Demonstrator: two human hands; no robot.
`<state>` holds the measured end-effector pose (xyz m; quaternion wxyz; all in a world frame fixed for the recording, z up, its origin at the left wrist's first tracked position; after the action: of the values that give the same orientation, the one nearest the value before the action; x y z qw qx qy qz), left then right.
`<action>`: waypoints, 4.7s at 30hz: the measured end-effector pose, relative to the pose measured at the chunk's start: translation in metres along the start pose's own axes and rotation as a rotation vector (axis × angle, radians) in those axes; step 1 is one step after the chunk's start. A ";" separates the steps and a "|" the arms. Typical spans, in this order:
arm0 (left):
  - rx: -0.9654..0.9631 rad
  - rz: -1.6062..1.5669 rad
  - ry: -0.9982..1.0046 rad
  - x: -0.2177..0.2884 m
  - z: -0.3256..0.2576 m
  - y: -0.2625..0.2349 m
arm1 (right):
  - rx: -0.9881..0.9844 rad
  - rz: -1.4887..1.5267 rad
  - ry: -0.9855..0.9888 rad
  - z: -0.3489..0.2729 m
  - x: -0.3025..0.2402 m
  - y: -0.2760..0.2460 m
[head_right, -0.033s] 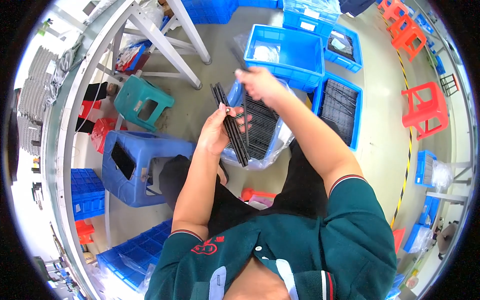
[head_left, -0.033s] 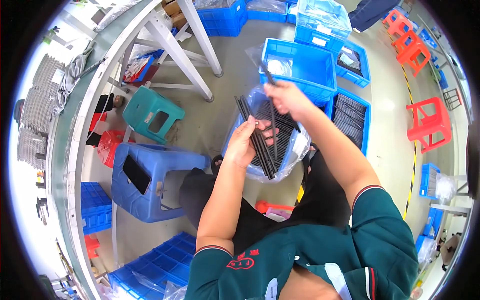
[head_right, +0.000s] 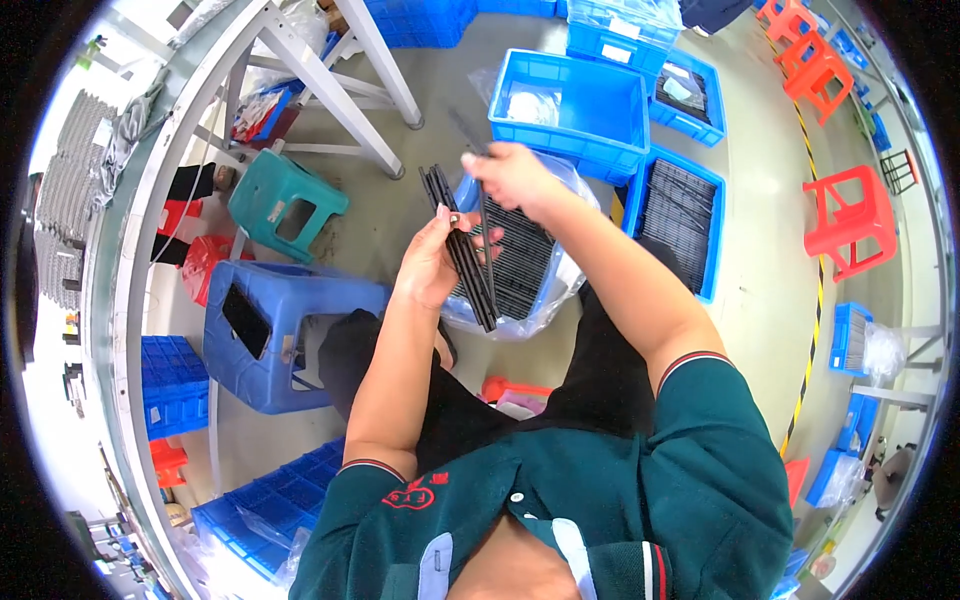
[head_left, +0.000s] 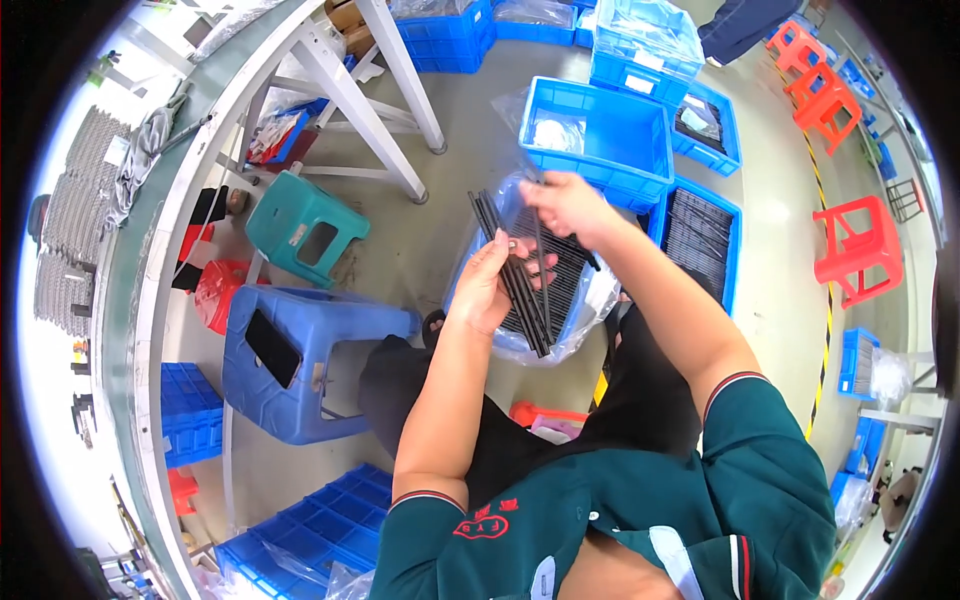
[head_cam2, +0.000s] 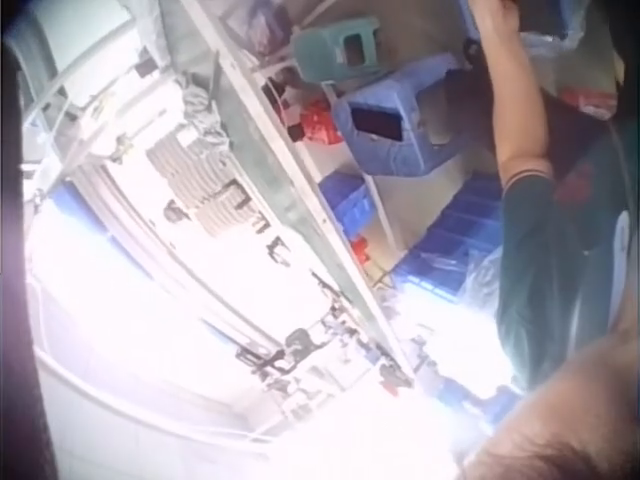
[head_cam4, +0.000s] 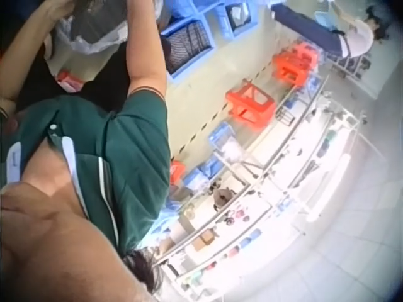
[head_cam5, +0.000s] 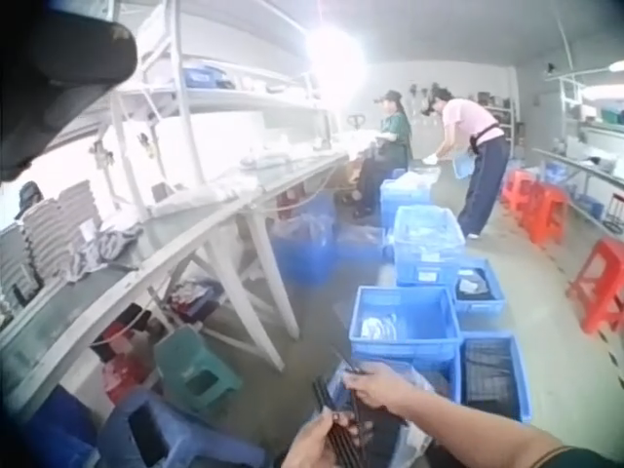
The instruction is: Bundling and counting thin black metal rods in an industrial manufacturing setting.
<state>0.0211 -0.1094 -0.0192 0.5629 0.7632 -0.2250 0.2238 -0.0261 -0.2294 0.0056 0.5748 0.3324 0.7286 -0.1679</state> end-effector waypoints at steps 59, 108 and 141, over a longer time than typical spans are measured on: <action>0.439 -0.029 0.268 0.025 0.001 -0.028 | -0.131 0.066 0.075 -0.017 0.005 0.024; 0.315 -0.245 0.361 0.054 -0.006 -0.049 | -0.341 -0.175 -0.031 -0.061 0.001 0.058; 0.335 -0.037 0.061 -0.003 0.010 -0.039 | -0.271 -0.192 0.019 0.005 0.012 0.044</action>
<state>0.0431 -0.1083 -0.0537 0.4387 0.8430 -0.1531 0.2709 0.0063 -0.1972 -0.0012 0.5888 0.1823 0.7785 -0.1188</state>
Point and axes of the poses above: each hand's wrist, its own z-axis towards the middle knuckle, its own y-axis out of the palm, x = y × z, the point moved 9 cm from there along z, towards the middle knuckle, and after that the axes turned 4 degrees about -y, right-handed, at the moved point
